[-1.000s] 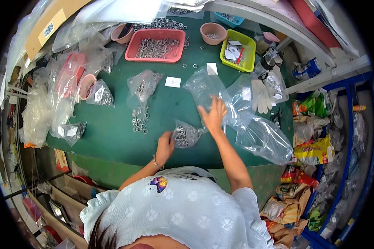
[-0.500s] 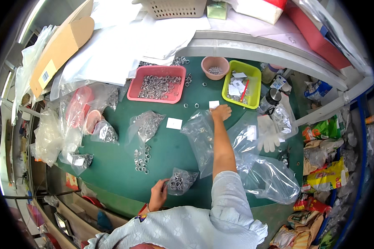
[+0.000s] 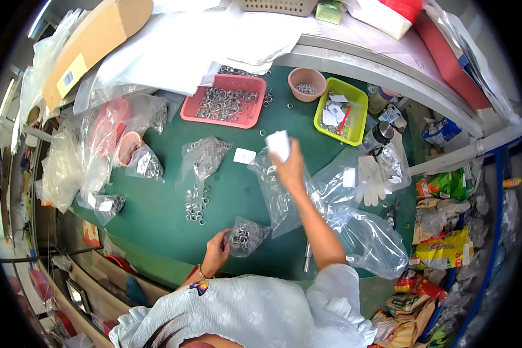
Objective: The person uses a metal rod to manipulate small metal rings on a green table, then gathers them into plastic bags. The person places the filled bags on the table and handles a small white label.
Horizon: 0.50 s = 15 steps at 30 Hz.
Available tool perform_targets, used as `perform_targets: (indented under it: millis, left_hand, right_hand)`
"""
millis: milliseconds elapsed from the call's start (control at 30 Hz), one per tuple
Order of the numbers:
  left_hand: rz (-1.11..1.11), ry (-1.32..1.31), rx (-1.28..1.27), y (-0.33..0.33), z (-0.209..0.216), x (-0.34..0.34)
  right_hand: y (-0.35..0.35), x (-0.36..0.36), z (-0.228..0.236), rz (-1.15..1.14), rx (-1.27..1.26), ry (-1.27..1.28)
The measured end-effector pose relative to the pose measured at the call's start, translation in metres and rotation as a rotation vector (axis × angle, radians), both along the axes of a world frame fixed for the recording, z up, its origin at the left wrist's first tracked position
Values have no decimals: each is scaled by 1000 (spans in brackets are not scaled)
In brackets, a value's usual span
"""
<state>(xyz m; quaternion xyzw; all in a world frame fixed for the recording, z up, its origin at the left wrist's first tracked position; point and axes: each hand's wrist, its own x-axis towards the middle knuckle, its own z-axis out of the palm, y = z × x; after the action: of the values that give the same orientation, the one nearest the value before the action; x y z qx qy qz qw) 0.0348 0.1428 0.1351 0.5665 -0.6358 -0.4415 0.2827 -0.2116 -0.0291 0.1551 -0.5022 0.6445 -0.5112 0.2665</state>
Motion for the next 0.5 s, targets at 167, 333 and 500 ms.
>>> perform_targets:
  millis: [167,333,500]
  left_hand:
    - [33,61,52,-2,-14,3]
    - [81,106,7,2,-17,13]
    - [111,204,59,4,-14,10]
  right_hand:
    - [111,71,14,766,317,-317]
    - [146,82,-17,768,483,359]
    - [150,82,-14,802,662,826]
